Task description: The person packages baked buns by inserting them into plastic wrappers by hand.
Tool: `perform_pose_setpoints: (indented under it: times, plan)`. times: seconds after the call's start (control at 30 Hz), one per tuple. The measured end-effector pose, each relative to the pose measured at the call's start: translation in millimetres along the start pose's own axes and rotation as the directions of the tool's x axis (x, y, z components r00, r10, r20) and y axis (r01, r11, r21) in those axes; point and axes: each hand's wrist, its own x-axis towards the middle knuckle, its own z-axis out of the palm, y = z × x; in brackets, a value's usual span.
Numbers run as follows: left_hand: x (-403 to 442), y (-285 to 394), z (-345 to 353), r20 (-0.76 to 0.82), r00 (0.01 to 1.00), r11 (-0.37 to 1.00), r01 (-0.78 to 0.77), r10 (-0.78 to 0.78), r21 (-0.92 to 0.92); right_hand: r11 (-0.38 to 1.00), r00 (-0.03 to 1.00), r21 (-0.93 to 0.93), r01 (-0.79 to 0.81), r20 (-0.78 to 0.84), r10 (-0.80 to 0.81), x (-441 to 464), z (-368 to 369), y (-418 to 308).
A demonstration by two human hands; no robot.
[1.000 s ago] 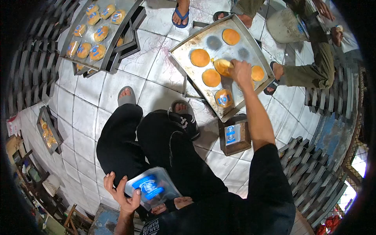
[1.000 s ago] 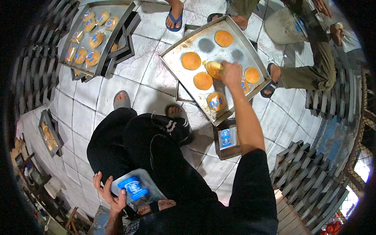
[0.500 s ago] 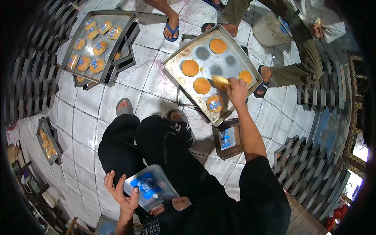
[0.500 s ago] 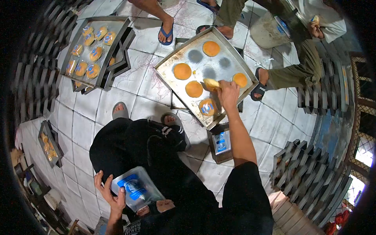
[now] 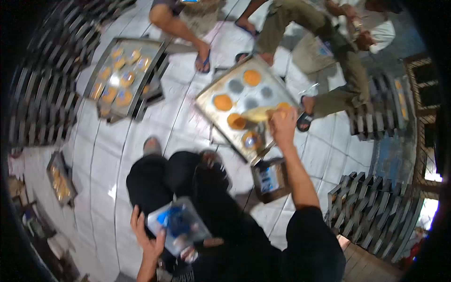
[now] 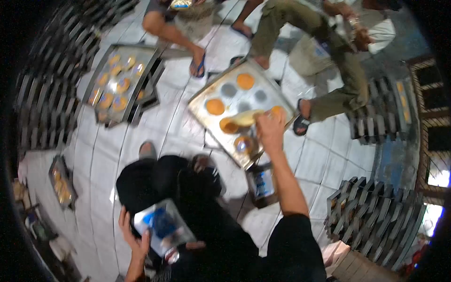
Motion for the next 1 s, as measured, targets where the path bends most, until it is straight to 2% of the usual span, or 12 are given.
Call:
perform_pose_setpoints:
  times: [0.1, 0.27, 0.5, 0.57, 0.6, 0.63, 0.67, 0.77, 0.83, 0.9, 0.93, 1.0]
  plan:
    - [-6.8, 10.5, -5.1, 0.028, 0.999, 0.998, 0.014, -0.016, 0.068, 0.971, 0.989, 0.216, -0.098, 0.131, 0.071, -16.1, 38.1, 13.4]
    - [-18.1, 20.0, -5.8, 0.021, 0.999, 0.979, 0.027, -0.031, 0.204, 0.979, 0.922, -0.018, -0.203, 0.334, 0.197, -27.5, 83.3, 12.0]
    - [-21.0, 34.9, -8.1, 0.045, 0.999, 0.929, -0.039, 0.024, 0.368, 0.994, 0.980, 0.016, -0.112, 0.167, 0.108, -31.0, 45.1, -58.1]
    - [-19.2, 41.4, -11.9, 0.080, 0.994, 0.923, -0.101, 0.077, 0.372, 0.722, 0.950, 0.622, -0.304, 0.259, 0.176, -29.1, -33.0, -125.5]
    - [-23.9, 41.8, -10.7, 0.082, 0.990, 0.913, -0.135, 0.112, 0.384, 0.724, 0.955, 0.651, -0.229, 0.296, 0.036, -30.3, -73.8, -157.9]
    - [-26.3, 47.9, -13.6, 0.106, 0.984, 0.903, -0.173, 0.143, 0.393, 0.534, 0.914, 0.806, -0.256, 0.382, -0.138, -21.1, -127.0, -190.0]
    - [-31.2, 54.0, -19.0, 0.136, 0.971, 0.884, -0.234, 0.195, 0.405, 0.485, 0.916, 0.872, 0.067, 0.139, -0.376, -24.6, -152.3, -210.6]
    - [-28.2, 58.7, -16.3, 0.057, 0.959, 0.954, -0.282, 0.278, 0.101, 0.451, 0.876, 0.891, 0.049, 0.178, -0.447, -31.1, -190.9, -238.8]
    - [-18.2, 64.0, -17.2, 0.153, 0.985, 0.973, -0.042, 0.078, -0.227, 0.327, 0.814, 0.942, -0.074, 0.246, -0.526, -30.0, -179.1, -228.3]
    - [1.0, 71.1, -26.3, 0.513, 0.831, 0.791, 0.457, -0.217, -0.406, 0.224, 0.819, 0.968, -0.116, 0.220, -0.529, -15.8, -170.1, -216.7]
    - [9.5, 58.6, -29.1, 0.620, 0.783, 0.905, 0.299, -0.051, -0.302, 0.163, 0.791, 0.972, -0.171, 0.234, -0.565, -5.2, -157.5, -206.4]
    - [17.1, 59.1, -21.9, 0.467, 0.849, 0.771, 0.464, -0.248, -0.436, 0.145, 0.790, 0.940, -0.308, 0.338, -0.511, 19.3, -112.5, -172.1]
